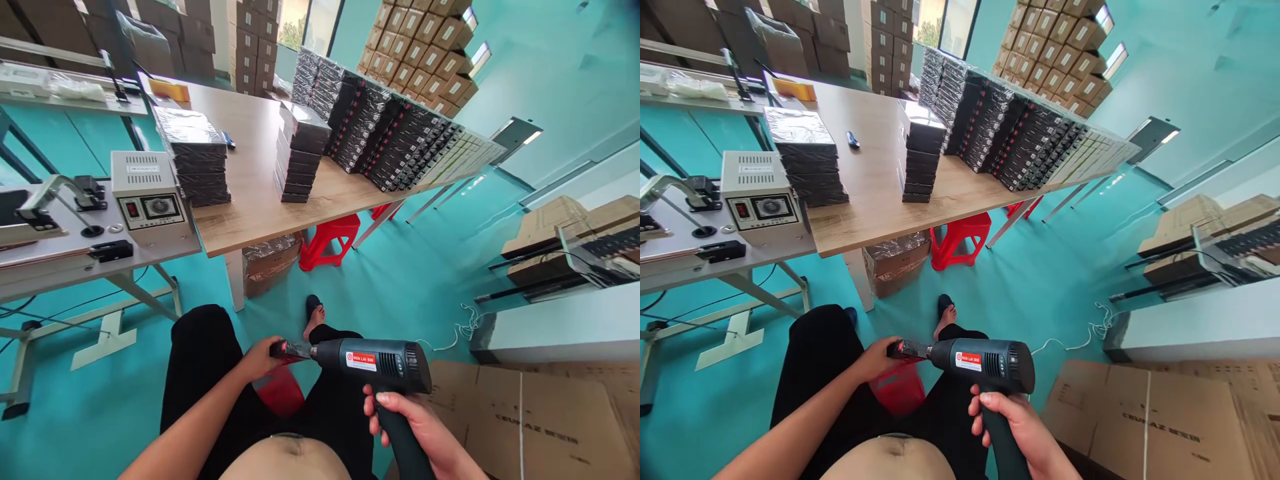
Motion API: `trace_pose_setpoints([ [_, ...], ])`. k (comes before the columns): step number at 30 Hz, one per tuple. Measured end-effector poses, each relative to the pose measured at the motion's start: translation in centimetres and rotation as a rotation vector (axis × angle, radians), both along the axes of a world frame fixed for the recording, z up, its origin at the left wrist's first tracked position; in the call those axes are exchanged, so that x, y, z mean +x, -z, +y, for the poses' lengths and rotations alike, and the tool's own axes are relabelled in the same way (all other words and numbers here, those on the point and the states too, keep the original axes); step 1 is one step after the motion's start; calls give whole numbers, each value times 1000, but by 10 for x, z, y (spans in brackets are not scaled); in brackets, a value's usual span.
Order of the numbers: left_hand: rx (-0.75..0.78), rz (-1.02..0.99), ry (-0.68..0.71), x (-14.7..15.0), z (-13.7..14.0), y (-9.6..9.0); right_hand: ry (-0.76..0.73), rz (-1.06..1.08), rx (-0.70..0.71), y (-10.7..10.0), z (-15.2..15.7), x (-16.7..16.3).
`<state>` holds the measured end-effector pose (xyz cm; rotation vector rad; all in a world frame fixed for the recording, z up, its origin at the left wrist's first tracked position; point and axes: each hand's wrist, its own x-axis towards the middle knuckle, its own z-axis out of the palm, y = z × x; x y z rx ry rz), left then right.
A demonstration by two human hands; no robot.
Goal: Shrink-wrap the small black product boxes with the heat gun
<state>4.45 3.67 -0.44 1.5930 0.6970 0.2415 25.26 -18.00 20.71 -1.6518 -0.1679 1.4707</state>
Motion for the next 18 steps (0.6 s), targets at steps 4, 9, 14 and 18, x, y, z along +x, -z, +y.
trace_pose_setpoints([
  [4,-9,4,-5,13,4,2,58,17,21,2,-8,4],
  [9,103,104,-20,12,2,2,106,3,44,1,-10,-3],
  [14,238,204,-13,1,-2,0,31,41,81,11,3,-18],
  [18,210,213,-5,0,-4,1,-55,67,111,24,12,-21],
])
